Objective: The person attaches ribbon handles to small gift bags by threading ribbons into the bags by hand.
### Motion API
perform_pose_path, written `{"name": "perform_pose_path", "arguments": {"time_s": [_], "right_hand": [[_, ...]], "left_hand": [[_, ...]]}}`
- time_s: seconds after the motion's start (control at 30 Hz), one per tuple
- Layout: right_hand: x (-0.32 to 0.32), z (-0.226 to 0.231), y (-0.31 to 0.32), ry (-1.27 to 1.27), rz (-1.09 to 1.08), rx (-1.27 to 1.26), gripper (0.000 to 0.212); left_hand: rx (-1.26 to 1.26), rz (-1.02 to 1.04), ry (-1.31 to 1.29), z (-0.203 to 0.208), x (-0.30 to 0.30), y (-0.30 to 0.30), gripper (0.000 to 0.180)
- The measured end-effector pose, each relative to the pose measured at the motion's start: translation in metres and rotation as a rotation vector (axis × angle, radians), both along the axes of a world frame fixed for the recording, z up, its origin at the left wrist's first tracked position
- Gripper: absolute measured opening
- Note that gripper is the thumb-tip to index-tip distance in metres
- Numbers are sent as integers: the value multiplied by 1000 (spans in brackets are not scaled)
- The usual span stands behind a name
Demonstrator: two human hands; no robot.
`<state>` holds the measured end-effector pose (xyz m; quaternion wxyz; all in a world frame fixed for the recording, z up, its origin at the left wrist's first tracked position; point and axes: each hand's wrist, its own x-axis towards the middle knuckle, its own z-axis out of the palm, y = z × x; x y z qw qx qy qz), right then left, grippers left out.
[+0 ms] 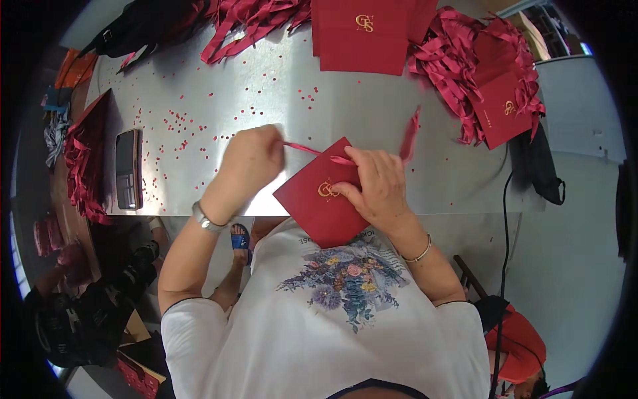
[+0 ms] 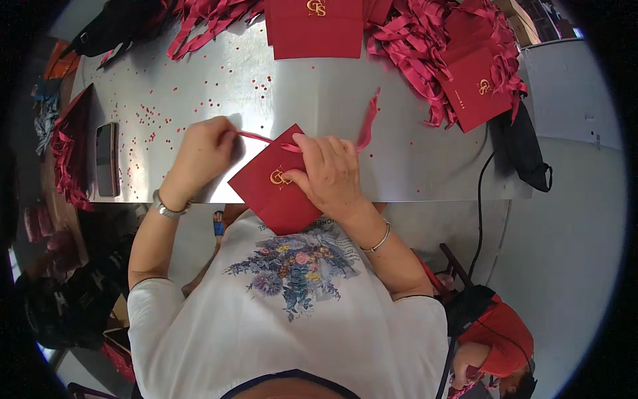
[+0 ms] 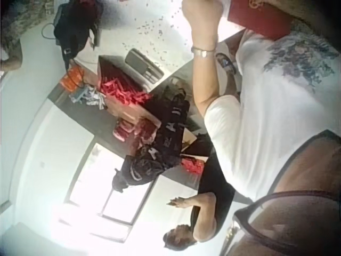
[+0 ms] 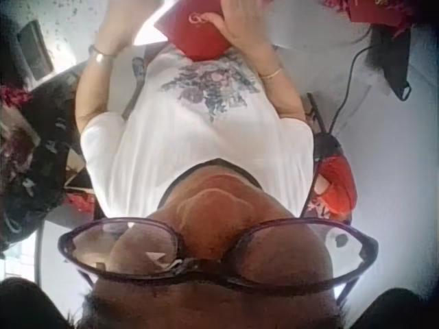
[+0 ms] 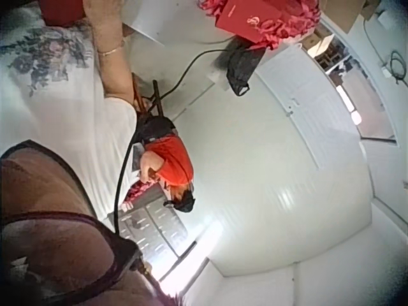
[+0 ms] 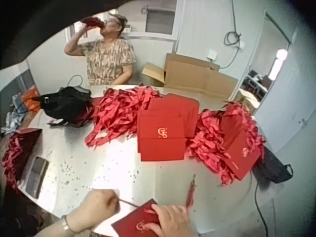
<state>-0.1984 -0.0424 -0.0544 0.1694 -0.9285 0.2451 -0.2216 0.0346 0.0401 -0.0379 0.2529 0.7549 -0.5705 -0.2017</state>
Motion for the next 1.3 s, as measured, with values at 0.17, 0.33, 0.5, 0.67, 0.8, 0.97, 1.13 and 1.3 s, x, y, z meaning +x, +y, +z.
{"name": "perform_pose_path", "arguments": {"time_s": [0.17,0.33,0.5,0.67,0.8,0.97,1.13,1.3], "right_hand": [[0,3,1,21,-36,20,60],[1,4,3,37,-42,-1,59],[0,6,4,85,-89,9,54],[-4,16,-1,71,-39,-15,44],[-18,22,-10,46,51,-52,35],[-49,31,-13,55,30,21,35],[-97,49,-13,59,-156,609,35],[-119,55,-9,-446,-27,1025,29]], "left_hand": [[46,157,-39,3,12,14,16],[27,263,-45,3,10,27,22],[-240,181,-71,1,-23,51,32],[-122,61,-1,-2,-52,55,24],[-184,115,61,-7,-55,53,20],[-187,135,26,-3,-53,51,18],[110,240,398,7,-36,44,15],[66,255,295,7,-28,33,15]]}}
